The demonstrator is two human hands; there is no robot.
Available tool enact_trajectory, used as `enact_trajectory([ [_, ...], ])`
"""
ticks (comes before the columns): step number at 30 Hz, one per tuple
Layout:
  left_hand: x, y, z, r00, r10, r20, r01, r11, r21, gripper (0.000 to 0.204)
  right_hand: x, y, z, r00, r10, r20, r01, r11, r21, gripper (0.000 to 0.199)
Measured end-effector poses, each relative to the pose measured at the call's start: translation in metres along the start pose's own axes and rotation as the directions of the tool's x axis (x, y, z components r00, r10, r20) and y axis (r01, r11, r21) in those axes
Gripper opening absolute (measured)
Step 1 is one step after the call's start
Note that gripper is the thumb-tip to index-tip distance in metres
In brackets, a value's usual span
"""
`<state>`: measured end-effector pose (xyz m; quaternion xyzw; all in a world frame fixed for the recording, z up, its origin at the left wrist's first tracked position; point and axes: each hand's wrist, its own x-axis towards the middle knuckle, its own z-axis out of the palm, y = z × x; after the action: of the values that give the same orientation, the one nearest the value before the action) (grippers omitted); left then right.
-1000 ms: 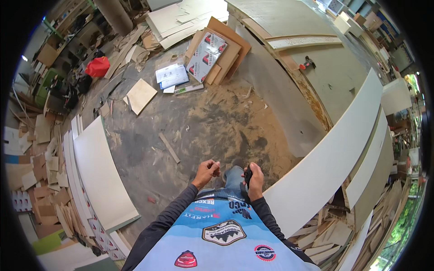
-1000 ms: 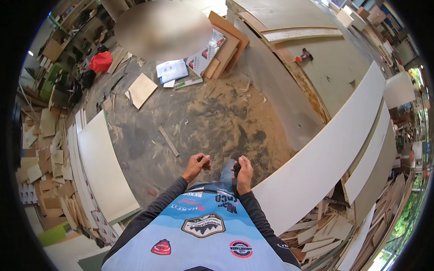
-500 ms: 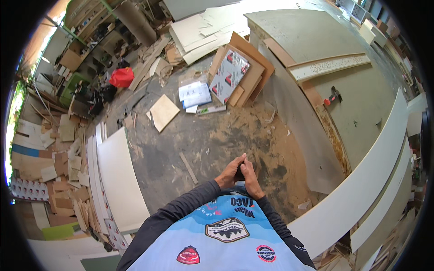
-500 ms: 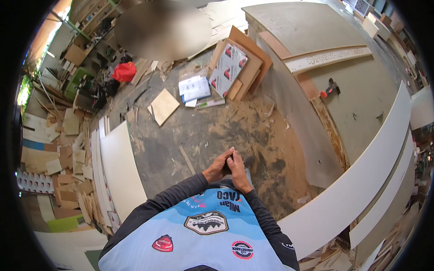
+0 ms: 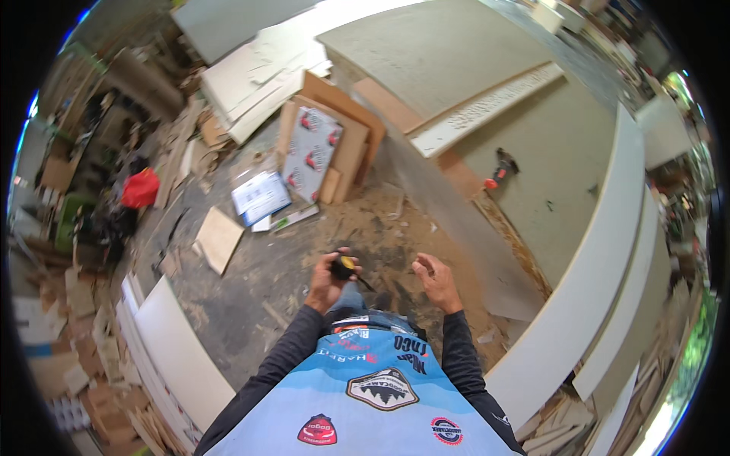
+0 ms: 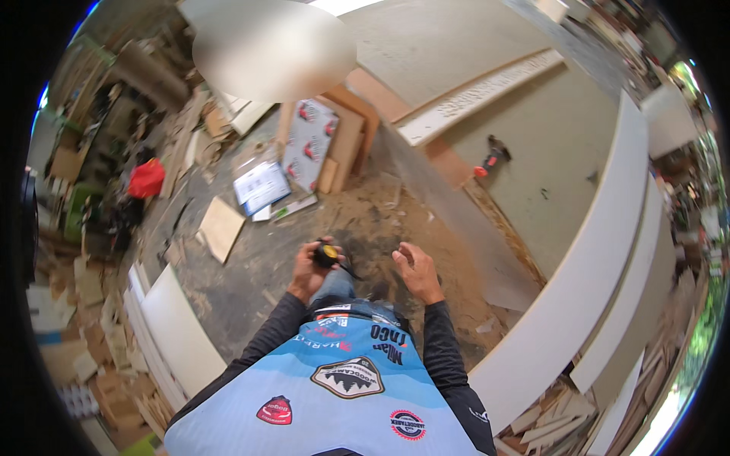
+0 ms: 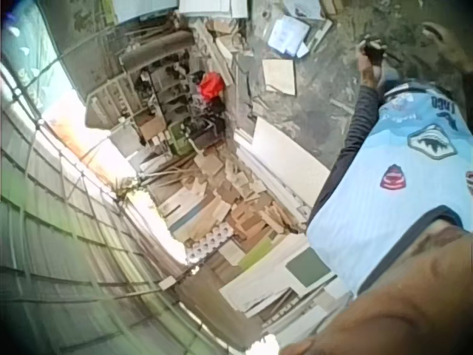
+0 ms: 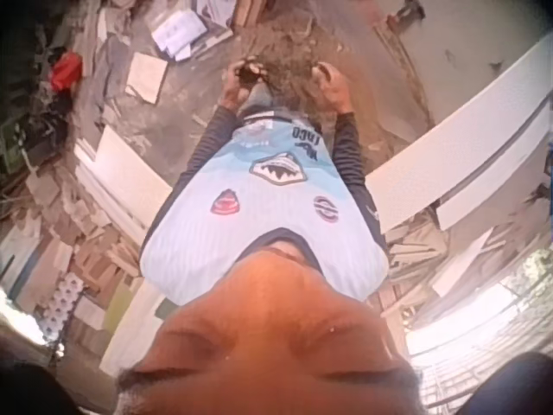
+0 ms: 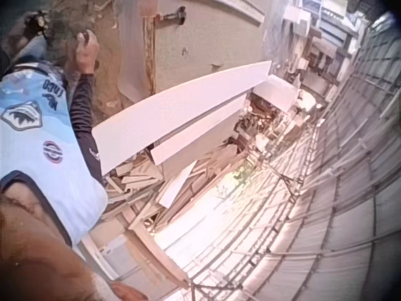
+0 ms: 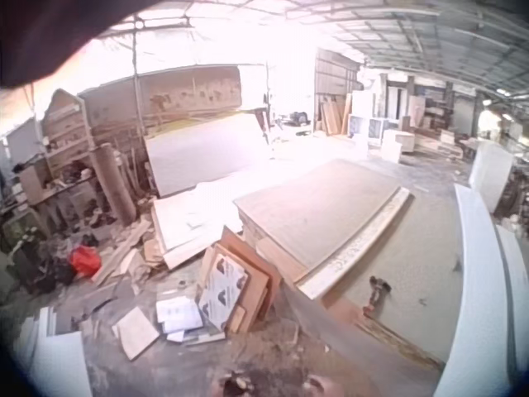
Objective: The person measures, hammers, and aligns white and green boards on a workbench in a workshop.
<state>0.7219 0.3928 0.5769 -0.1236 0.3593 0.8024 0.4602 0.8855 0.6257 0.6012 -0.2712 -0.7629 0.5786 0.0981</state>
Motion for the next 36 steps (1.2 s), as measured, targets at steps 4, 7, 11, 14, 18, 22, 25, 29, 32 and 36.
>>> enact_trajectory([
  [4, 0.047, 0.026, -0.009, 0.978, 0.158, -0.133, -0.136, 0.977, 0.162, 0.034, 0.050, 0.019, -0.051, 0.951, 0.054, -0.304, -0.069, 0.997, -0.038, 0.041],
  [7, 0.088, 0.054, 0.015, 0.930, 0.330, -0.162, -0.250, 0.891, 0.378, 0.033, 0.103, 0.052, -0.098, 0.821, 0.059, -0.568, -0.138, 0.986, -0.097, 0.042],
  [11, 0.160, 0.102, 0.048, 0.821, 0.571, -0.021, -0.378, 0.569, 0.730, 0.048, 0.173, 0.042, -0.137, 0.648, 0.132, -0.750, -0.351, 0.926, -0.141, 0.050],
  [14, 0.216, 0.150, 0.095, 0.693, 0.686, 0.222, -0.385, 0.091, 0.918, 0.053, 0.226, 0.061, -0.149, 0.570, 0.076, -0.818, -0.525, 0.800, -0.291, 0.057],
  [18, 0.308, 0.208, 0.159, 0.544, 0.655, 0.525, -0.501, -0.248, 0.829, 0.058, 0.263, 0.078, -0.144, 0.573, 0.071, -0.817, -0.690, 0.580, -0.433, 0.058],
  [22, 0.437, 0.207, 0.216, 0.539, 0.588, 0.603, -0.470, -0.384, 0.795, 0.038, 0.264, 0.085, -0.134, 0.459, 0.049, -0.887, -0.766, 0.528, -0.367, 0.051],
  [25, 0.500, 0.180, 0.245, 0.597, 0.455, 0.661, -0.490, -0.445, 0.749, 0.040, 0.263, 0.088, -0.139, 0.515, 0.056, -0.855, -0.755, 0.503, -0.421, 0.053],
  [29, 0.475, 0.151, 0.282, 0.649, 0.433, 0.626, -0.579, -0.252, 0.775, 0.051, 0.260, 0.094, -0.156, 0.543, 0.098, -0.834, -0.771, 0.452, -0.449, 0.054],
  [32, 0.424, 0.151, 0.262, 0.583, 0.562, 0.587, -0.661, -0.092, 0.745, 0.059, 0.264, 0.090, -0.173, 0.547, 0.257, -0.797, -0.749, 0.576, -0.328, 0.055],
  [36, 0.348, 0.170, 0.201, 0.607, 0.718, 0.341, -0.458, -0.035, 0.889, 0.055, 0.272, 0.084, -0.186, 0.580, 0.251, -0.775, -0.433, 0.901, -0.032, 0.056],
])
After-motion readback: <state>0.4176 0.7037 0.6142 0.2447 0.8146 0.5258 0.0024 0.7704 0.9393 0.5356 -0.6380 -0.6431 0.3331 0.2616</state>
